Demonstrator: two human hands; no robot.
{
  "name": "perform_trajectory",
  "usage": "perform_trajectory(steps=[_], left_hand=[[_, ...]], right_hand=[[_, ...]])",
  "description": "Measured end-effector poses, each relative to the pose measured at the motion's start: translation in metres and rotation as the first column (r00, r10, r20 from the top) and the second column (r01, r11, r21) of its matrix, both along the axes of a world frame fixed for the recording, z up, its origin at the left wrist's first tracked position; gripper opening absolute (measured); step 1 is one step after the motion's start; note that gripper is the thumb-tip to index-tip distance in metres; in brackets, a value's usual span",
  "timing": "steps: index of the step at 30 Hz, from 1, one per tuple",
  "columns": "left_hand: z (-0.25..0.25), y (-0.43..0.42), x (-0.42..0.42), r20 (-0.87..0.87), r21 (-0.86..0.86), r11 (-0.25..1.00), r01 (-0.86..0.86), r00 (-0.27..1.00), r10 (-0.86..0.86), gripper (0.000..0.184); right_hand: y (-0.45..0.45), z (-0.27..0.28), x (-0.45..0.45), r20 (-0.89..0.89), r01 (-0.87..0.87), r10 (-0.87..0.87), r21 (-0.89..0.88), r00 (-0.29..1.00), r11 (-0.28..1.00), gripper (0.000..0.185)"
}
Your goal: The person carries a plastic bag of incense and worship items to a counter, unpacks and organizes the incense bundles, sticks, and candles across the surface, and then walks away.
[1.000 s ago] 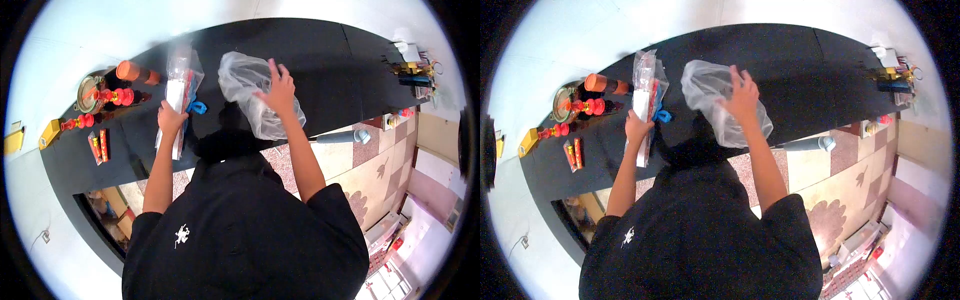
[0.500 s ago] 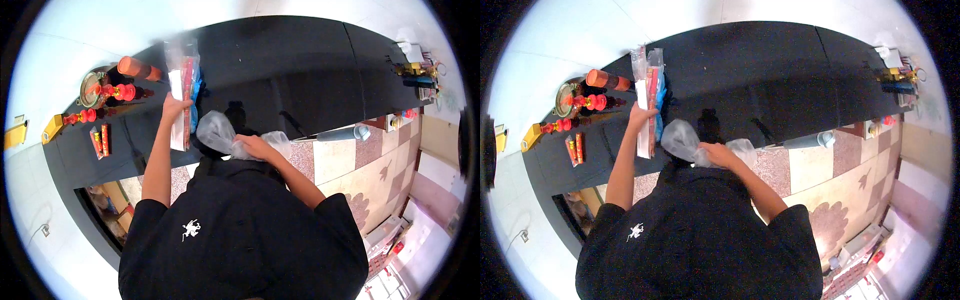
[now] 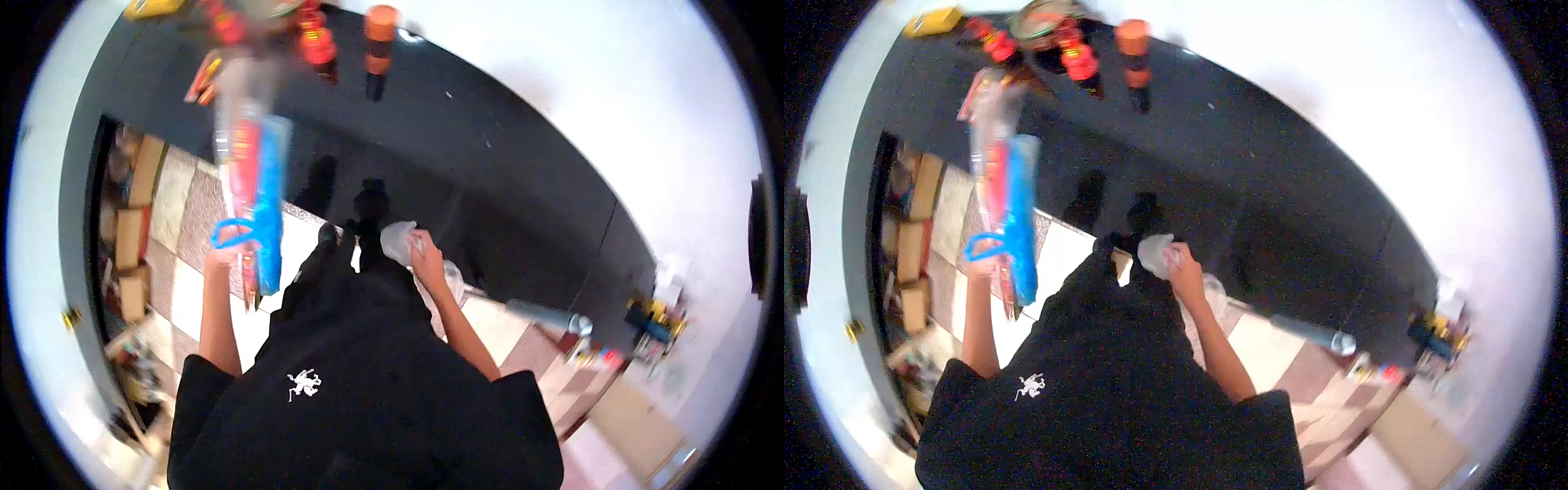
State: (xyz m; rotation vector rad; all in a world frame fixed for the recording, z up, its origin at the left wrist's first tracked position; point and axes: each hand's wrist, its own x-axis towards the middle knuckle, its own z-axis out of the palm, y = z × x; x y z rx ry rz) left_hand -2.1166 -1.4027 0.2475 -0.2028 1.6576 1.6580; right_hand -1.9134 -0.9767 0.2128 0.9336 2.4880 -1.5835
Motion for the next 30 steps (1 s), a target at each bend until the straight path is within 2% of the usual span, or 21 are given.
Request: perform_trajectory(steps=[2,3,4,5,6,7,8,10,11,12,13,14,15,16,17,18,21,24,27,30], left_hand=[[-0.007,-0.036,0.039,-0.089,0.204,0.901,-0.383,0.909,0.406,0.046],[-0.015,-0.042,0.051,-0.012,0.226,0.808,-0.545,0.827,0.561,0.043],[-0.025,-0.05,0.059,0.07,0.24,0.691,-0.682,0.722,0.689,0.04],[-0.047,-0.058,0.068,0.083,0.26,0.614,-0.746,0.651,0.755,0.038],[-0.056,-0.039,0.062,-0.033,0.192,0.539,-0.82,0.543,0.839,0.038],[-0.1,-0.05,0.067,-0.001,0.153,0.471,-0.869,0.476,0.879,0.039],[-0.109,-0.036,0.068,-0.015,0.121,0.387,-0.914,0.388,0.921,0.038],[-0.173,-0.014,0.069,0.003,0.164,0.315,-0.935,0.32,0.948,0.039],[-0.182,-0.023,0.07,0.154,0.164,0.297,-0.941,0.321,0.934,0.037],[-0.197,-0.002,0.062,0.177,0.25,0.244,-0.937,0.292,0.94,0.036],[-0.22,-0.001,0.056,0.232,0.198,0.274,-0.941,0.317,0.92,0.036],[-0.211,0.006,0.051,0.343,0.275,0.267,-0.923,0.354,0.87,0.039],[-0.23,0.02,0.039,0.335,0.309,0.257,-0.916,0.358,0.871,0.039],[-0.239,0.03,0.031,0.384,0.314,0.283,-0.907,0.393,0.835,0.039],[-0.242,0.031,0.018,0.442,0.392,0.259,-0.883,0.427,0.789,0.038],[-0.25,0.033,0.006,0.519,0.445,0.205,-0.872,0.438,0.734,0.038],[-0.248,0.024,-0.014,0.455,0.49,0.341,-0.803,0.568,0.685,0.035],[-0.251,0.039,-0.026,0.507,0.518,0.297,-0.802,0.567,0.649,0.034],[-0.246,0.048,-0.025,0.463,0.529,0.272,-0.804,0.541,0.702,0.031],[-0.239,0.061,-0.03,0.495,0.551,0.172,-0.817,0.485,0.721,0.044]], right_hand=[[-0.005,-0.01,-0.012,0.114,-0.203,0.182,0.219,0.977,0.954,0.033],[-0.008,-0.014,-0.017,0.183,-0.298,0.25,0.316,0.951,0.901,0.035],[-0.011,-0.014,-0.03,0.182,-0.355,0.315,0.259,0.931,0.898,0.043],[-0.019,-0.017,-0.042,0.121,-0.393,0.375,0.333,0.919,0.857,0.043],[-0.027,-0.019,-0.057,0.065,-0.427,0.441,0.409,0.895,0.807,0.043],[-0.038,-0.024,-0.077,0.012,-0.458,0.517,0.48,0.856,0.748,0.043],[-0.048,-0.029,-0.096,-0.002,-0.492,0.567,0.495,0.824,0.716,0.04],[-0.063,-0.053,-0.142,-0.021,-0.554,0.706,0.604,0.708,0.573,0.034],[-0.102,-0.044,-0.168,-0.032,-0.555,0.755,0.657,0.655,0.51,0.031],[-0.114,-0.053,-0.196,-0.047,-0.57,0.8,0.676,0.598,0.466,0.029],[-0.139,-0.062,-0.223,-0.057,-0.576,0.837,0.701,0.544,0.422,0.028],[-0.153,-0.065,-0.238,-0.056,-0.577,0.865,0.723,0.498,0.379,0.026],[-0.165,-0.067,-0.254,-0.044,-0.547,0.88,0.768,0.472,0.332,0.025],[-0.177,-0.07,-0.269,-0.031,-0.51,0.89,0.81,0.455,0.289,0.024],[-0.19,-0.078,-0.286,-0.013,-0.477,0.903,0.846,0.429,0.239,0.023],[-0.191,-0.095,-0.296,-0.007,-0.469,0.907,0.854,0.42,0.224,0.022],[-0.191,-0.104,-0.299,0.047,-0.452,0.897,0.874,0.439,0.175,0.022],[-0.178,-0.107,-0.301,0.057,-0.455,0.891,0.873,0.45,0.173,0.023],[-0.174,-0.106,-0.301,0.069,-0.469,0.89,0.867,0.45,0.17,0.024],[-0.172,-0.103,-0.3,0.079,-0.502,0.887,0.845,0.455,0.182,0.023]])
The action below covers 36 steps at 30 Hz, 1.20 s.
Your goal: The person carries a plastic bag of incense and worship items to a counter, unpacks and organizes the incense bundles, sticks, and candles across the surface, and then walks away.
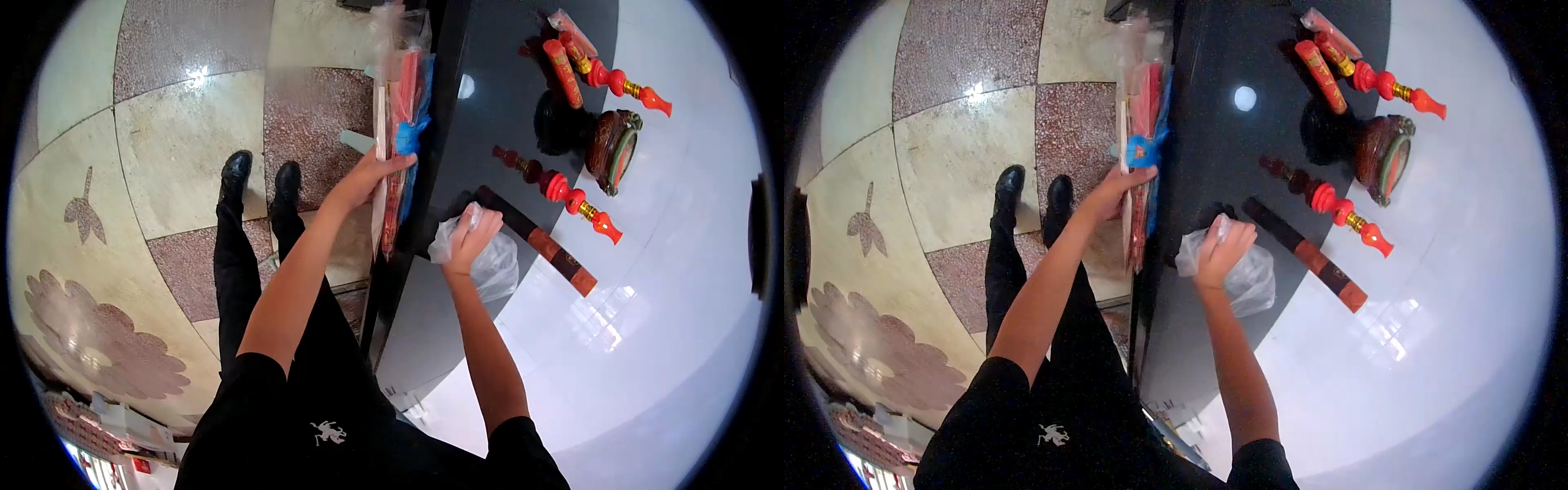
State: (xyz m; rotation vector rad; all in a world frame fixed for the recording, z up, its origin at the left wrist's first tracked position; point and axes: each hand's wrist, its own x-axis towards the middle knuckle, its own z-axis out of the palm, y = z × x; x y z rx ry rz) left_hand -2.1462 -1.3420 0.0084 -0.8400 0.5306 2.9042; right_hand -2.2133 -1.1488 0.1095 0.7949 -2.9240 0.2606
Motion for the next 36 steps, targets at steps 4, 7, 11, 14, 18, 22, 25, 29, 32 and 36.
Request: perform_trajectory(steps=[4,7,11,14,18,22,25,29,32,36], left_hand=[[0.006,0.004,-0.024,0.204,0.005,0.994,-0.106,0.974,0.102,0.078],[-0.017,0.021,-0.031,0.121,-0.227,0.964,-0.138,0.978,0.168,0.063],[-0.023,0.047,-0.033,0.051,-0.63,0.765,-0.136,0.975,0.216,0.035],[-0.013,0.036,-0.035,-0.027,-0.783,0.599,-0.169,0.971,0.238,0.031],[0.014,0.018,-0.033,0.048,-0.842,0.523,-0.136,0.946,0.322,0.041],[-0.006,0.022,-0.038,0.009,-0.754,0.656,-0.012,1.0,0.029,0.042],[-0.002,0.015,-0.048,0.223,-0.267,0.953,0.144,0.971,-0.084,0.044],[-0.006,0.012,-0.072,0.246,0.116,0.904,0.411,0.87,-0.427,0.048],[-0.023,-0.034,-0.081,0.089,-0.198,0.854,0.482,0.876,-0.474,0.039],[0.012,-0.108,-0.102,-0.04,-0.747,0.612,-0.261,0.936,0.35,0.028]], right_hand=[[0.001,-0.003,0.002,0.037,0.002,0.0,-0.052,0.999,0.999,0.023],[0.007,-0.006,0.0,0.059,0.0,0.001,-0.024,0.998,1.0,0.027],[0.004,-0.002,0.002,0.055,0.022,-0.022,-0.013,0.998,1.0,0.028],[0.005,-0.003,0.002,0.075,0.013,-0.011,-0.032,0.997,0.999,0.027],[0.011,-0.005,0.001,0.08,0.038,-0.035,-0.032,0.996,0.999,0.026],[0.012,-0.005,0.004,0.078,0.055,-0.052,-0.033,0.996,0.998,0.024],[0.013,-0.007,0.001,0.057,-0.012,0.012,-0.007,0.998,1.0,0.023],[0.013,-0.004,0.001,0.065,-0.06,0.058,0.035,0.996,0.998,0.021],[0.004,0.001,0.003,0.051,-0.054,0.053,0.019,0.997,0.998,0.019],[-0.005,0.007,-0.002,0.064,-0.106,0.106,0.004,0.992,0.994,0.013]])
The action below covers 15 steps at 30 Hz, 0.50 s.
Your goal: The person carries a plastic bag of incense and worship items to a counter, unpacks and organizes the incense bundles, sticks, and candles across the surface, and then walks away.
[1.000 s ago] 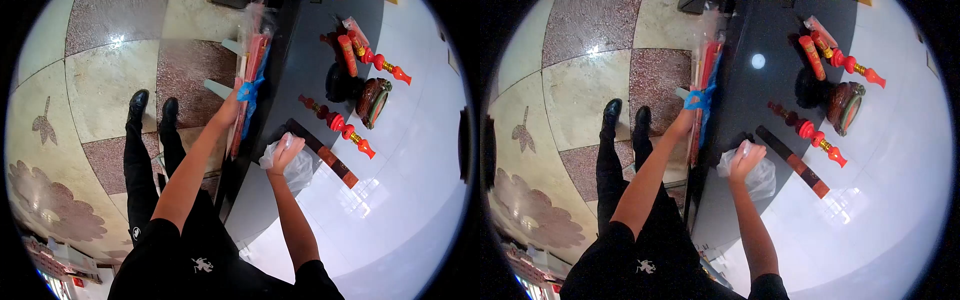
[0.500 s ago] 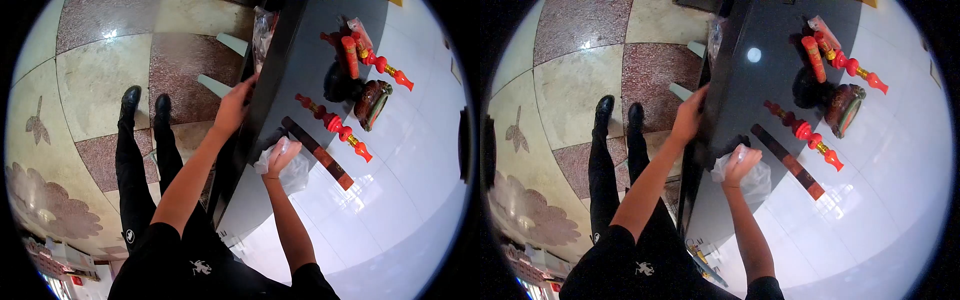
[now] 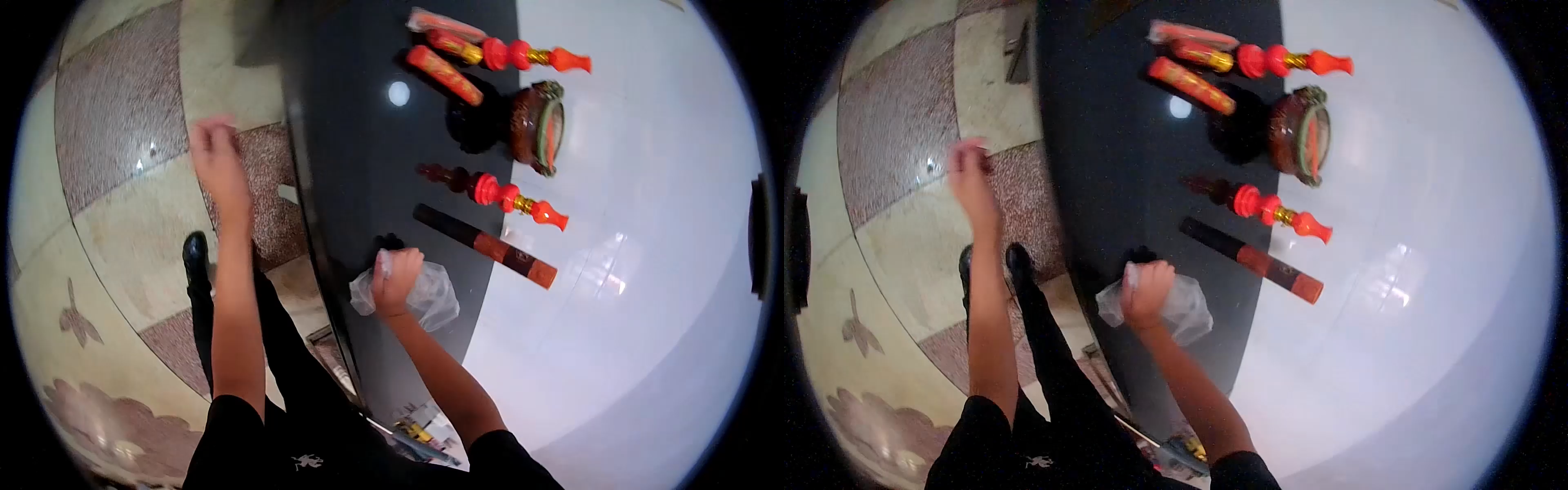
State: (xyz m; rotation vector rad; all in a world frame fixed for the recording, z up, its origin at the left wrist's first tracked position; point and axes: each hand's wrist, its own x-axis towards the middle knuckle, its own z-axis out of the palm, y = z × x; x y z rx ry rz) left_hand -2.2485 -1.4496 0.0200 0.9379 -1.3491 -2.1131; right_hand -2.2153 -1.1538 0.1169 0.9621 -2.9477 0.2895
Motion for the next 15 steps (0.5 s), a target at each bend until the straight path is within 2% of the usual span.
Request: perform_trajectory(steps=[1,3,4,5,6,7,8,11,14,15], left_hand=[[0.042,-0.014,-0.025,-0.08,-0.228,0.973,0.027,0.996,-0.047,0.029],[0.117,-0.022,-0.082,-0.209,-0.63,0.776,-0.012,0.966,-0.155,0.034],[0.133,-0.017,-0.127,-0.184,-0.882,0.468,-0.05,0.952,-0.246,0.053],[0.145,0.004,-0.164,0.078,-0.92,0.35,0.175,0.958,-0.275,0.076],[0.139,0.02,-0.2,0.128,-0.979,0.133,0.156,0.972,-0.197,0.098],[0.136,0.032,-0.231,0.389,-0.92,-0.053,0.387,0.897,-0.208,0.111],[0.132,0.036,-0.251,0.494,-0.869,-0.113,0.481,0.836,-0.238,0.109],[0.138,0.03,-0.277,0.668,-0.707,-0.147,0.691,0.586,-0.458,0.104],[0.133,0.041,-0.253,0.74,-0.629,-0.218,0.746,0.489,-0.461,0.096],[0.135,0.041,-0.242,0.743,-0.623,-0.201,0.756,0.491,-0.456,0.094]], right_hand=[[-0.002,0.005,0.001,0.006,-0.022,0.022,0.009,1.0,1.0,0.012],[-0.003,0.004,0.002,-0.016,0.037,-0.037,0.008,0.999,0.999,0.016],[-0.006,0.008,0.002,0.013,0.077,-0.077,-0.02,0.997,0.997,0.016],[-0.008,0.01,0.002,0.041,0.114,-0.112,-0.048,0.993,0.992,0.016],[-0.007,0.01,0.002,0.046,0.102,-0.1,-0.043,0.994,0.994,0.014],[-0.004,0.009,0.003,0.051,0.089,-0.087,-0.036,0.995,0.995,0.013],[-0.003,0.009,0.003,0.06,0.075,-0.074,-0.026,0.995,0.997,0.012],[-0.009,0.014,0.003,0.067,0.125,-0.121,-0.05,0.99,0.991,0.012],[-0.009,0.015,0.002,0.074,0.129,-0.124,-0.071,0.99,0.989,0.017],[-0.009,0.017,0.003,0.065,0.125,-0.12,-0.075,0.991,0.989,0.016]])
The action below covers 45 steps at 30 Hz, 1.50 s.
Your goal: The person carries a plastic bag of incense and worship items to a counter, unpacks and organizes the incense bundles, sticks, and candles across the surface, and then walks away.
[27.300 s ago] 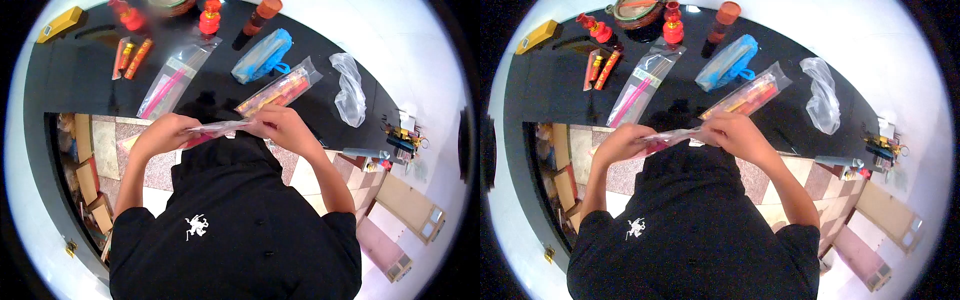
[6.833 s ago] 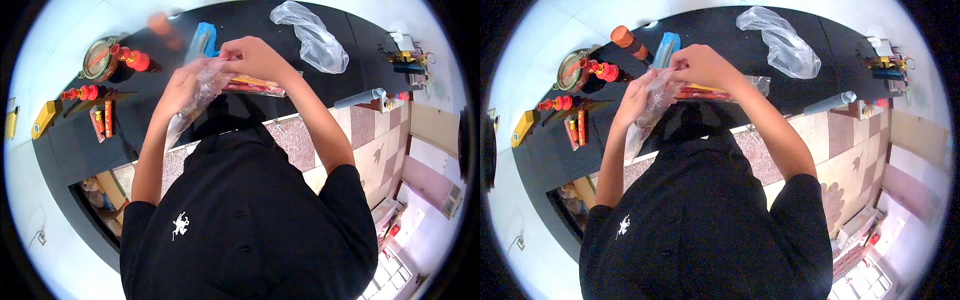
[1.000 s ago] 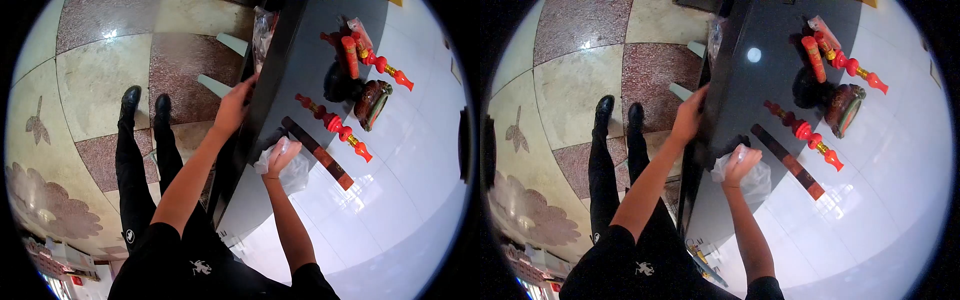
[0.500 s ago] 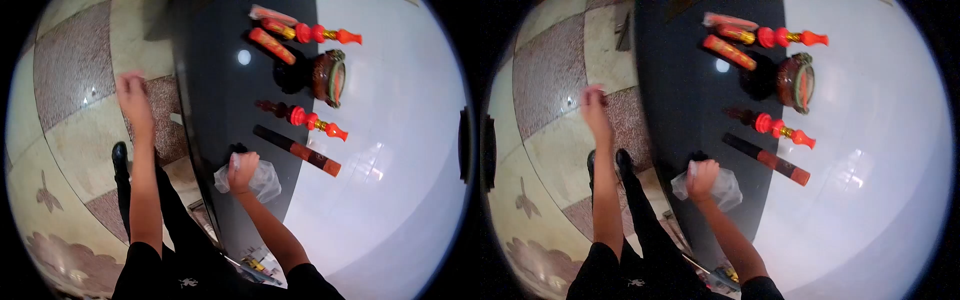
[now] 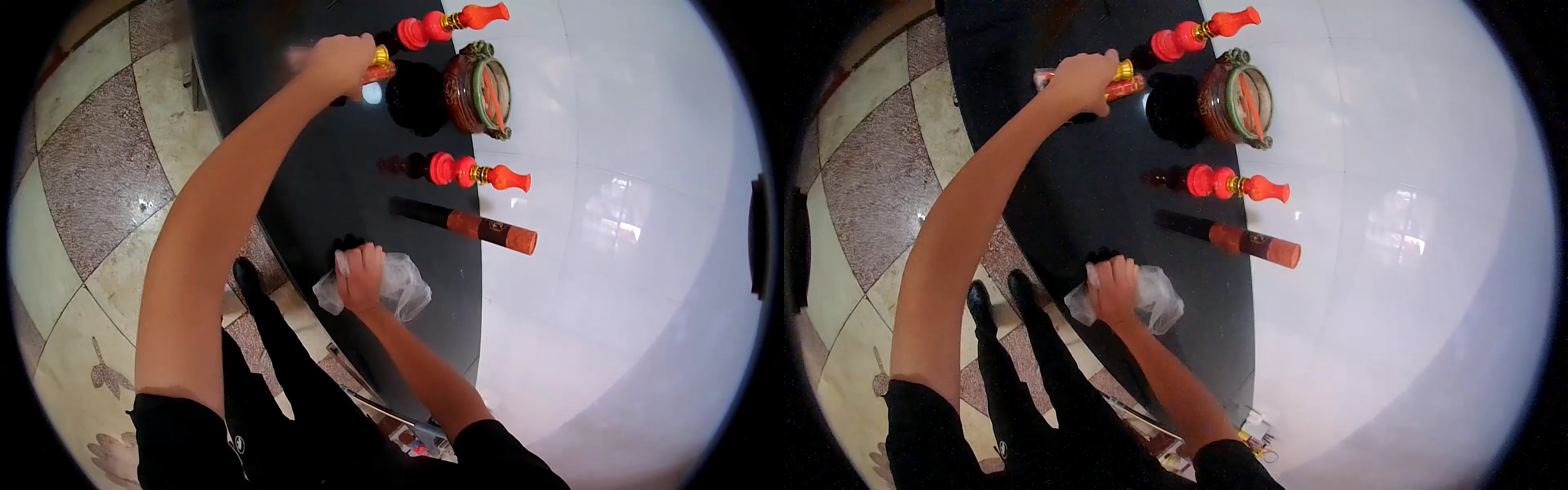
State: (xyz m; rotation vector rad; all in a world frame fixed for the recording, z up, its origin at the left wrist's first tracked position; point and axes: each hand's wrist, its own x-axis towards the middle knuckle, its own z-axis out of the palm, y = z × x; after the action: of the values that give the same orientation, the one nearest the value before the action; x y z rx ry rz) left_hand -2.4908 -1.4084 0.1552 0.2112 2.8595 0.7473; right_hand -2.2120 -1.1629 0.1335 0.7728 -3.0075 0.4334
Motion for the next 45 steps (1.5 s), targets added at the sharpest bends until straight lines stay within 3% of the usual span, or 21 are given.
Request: perform_trajectory(steps=[2,4,5,6,7,8,10,12,14,16,19,24,26,30,33,37,38,41,43,44,45], left_hand=[[0.006,-0.008,0.02,0.013,0.006,0.999,-0.034,0.999,0.034,0.09],[0.019,-0.035,0.065,0.004,0.268,0.946,-0.181,0.982,0.187,0.083],[-0.009,-0.05,0.085,-0.01,0.526,0.803,-0.279,0.943,0.334,0.083],[-0.004,-0.078,0.119,-0.092,0.672,0.717,-0.185,0.94,0.328,0.082],[-0.002,-0.096,0.163,-0.151,0.687,0.675,-0.268,0.856,0.494,0.073],[-0.019,-0.111,0.211,0.149,0.973,0.093,-0.212,0.882,0.446,0.061],[-0.062,-0.127,0.281,0.269,0.941,-0.323,-0.097,0.793,0.546,0.055],[-0.12,-0.12,0.314,0.569,0.811,-0.496,-0.309,0.613,0.548,0.053],[-0.15,-0.093,0.303,0.714,0.666,-0.64,-0.384,0.577,0.397,0.05],[-0.153,-0.073,0.271,0.647,0.555,-0.791,-0.258,0.731,0.216,0.051],[-0.173,-0.059,0.217,0.736,0.475,-0.819,-0.321,0.656,0.169,0.052],[-0.146,-0.06,0.168,0.716,0.63,-0.57,-0.527,0.678,0.165,0.066],[-0.156,-0.05,0.145,0.731,0.55,-0.684,-0.478,0.672,0.117,0.057],[-0.178,-0.051,0.129,0.704,0.648,-0.546,-0.531,0.69,0.164,0.055],[-0.197,-0.062,0.121,0.648,0.757,-0.287,-0.587,0.731,0.212,0.053],[-0.226,-0.09,0.127,0.4,0.76,0.439,-0.478,0.878,0.264,0.051],[-0.23,-0.093,0.132,0.316,0.737,0.527,-0.422,0.905,0.284,0.05],[-0.2,-0.085,0.149,0.056,0.848,0.445,-0.287,0.884,0.463,0.047],[-0.231,-0.078,0.146,-0.071,0.807,0.551,-0.211,0.893,0.445,0.049],[-0.244,-0.084,0.177,-0.086,0.767,0.598,-0.233,0.886,0.456,0.05],[-0.208,-0.074,0.188,-0.02,0.784,0.464,-0.412,0.731,0.682,0.052]], right_hand=[[-0.002,-0.001,-0.001,-0.027,-0.005,0.004,-0.006,1.0,1.0,0.015],[-0.004,0.002,-0.003,-0.034,-0.007,0.007,-0.004,0.999,1.0,0.015],[-0.004,0.002,-0.002,-0.037,-0.015,0.015,-0.008,0.999,1.0,0.016],[-0.002,0.0,-0.002,-0.034,-0.001,0.001,0.008,0.999,1.0,0.016],[0.0,-0.006,-0.002,-0.032,0.014,-0.013,0.023,0.999,1.0,0.016],[0.003,-0.011,0.001,-0.024,0.029,-0.028,0.04,0.999,0.999,0.016],[0.013,-0.021,0.003,-0.05,-0.01,0.016,0.117,0.999,0.993,0.015],[0.013,-0.023,0.005,-0.059,-0.05,0.058,0.13,0.997,0.99,0.015],[0.013,-0.021,0.002,-0.073,-0.066,0.073,0.099,0.995,0.993,0.015],[0.014,-0.027,-0.003,-0.096,-0.052,0.061,0.095,0.993,0.994,0.015],[0.018,-0.024,0.004,-0.072,-0.041,0.046,0.07,0.996,0.997,0.015],[0.01,-0.022,0.001,-0.07,-0.027,0.03,0.052,0.997,0.998,0.013],[0.011,-0.019,0.002,-0.061,-0.074,0.081,0.117,0.995,0.99,0.018],[0.018,-0.026,0.004,-0.077,-0.055,0.065,0.128,0.995,0.99,0.017],[0.0,-0.008,0.0,-0.026,-0.019,0.02,0.036,0.999,0.999,0.016],[0.007,-0.008,-0.001,-0.008,-0.021,0.021,0.035,1.0,0.999,0.017],[0.004,-0.002,-0.001,0.007,-0.009,0.008,0.022,1.0,1.0,0.017],[-0.003,0.007,-0.005,0.002,0.009,-0.009,-0.018,1.0,1.0,0.018],[0.002,0.005,-0.004,-0.032,0.018,-0.018,0.006,0.999,1.0,0.018],[0.015,-0.005,-0.001,-0.015,-0.007,0.008,0.04,1.0,0.999,0.018],[0.018,-0.008,0.013,0.038,-0.032,0.029,0.059,0.999,0.998,0.018]])
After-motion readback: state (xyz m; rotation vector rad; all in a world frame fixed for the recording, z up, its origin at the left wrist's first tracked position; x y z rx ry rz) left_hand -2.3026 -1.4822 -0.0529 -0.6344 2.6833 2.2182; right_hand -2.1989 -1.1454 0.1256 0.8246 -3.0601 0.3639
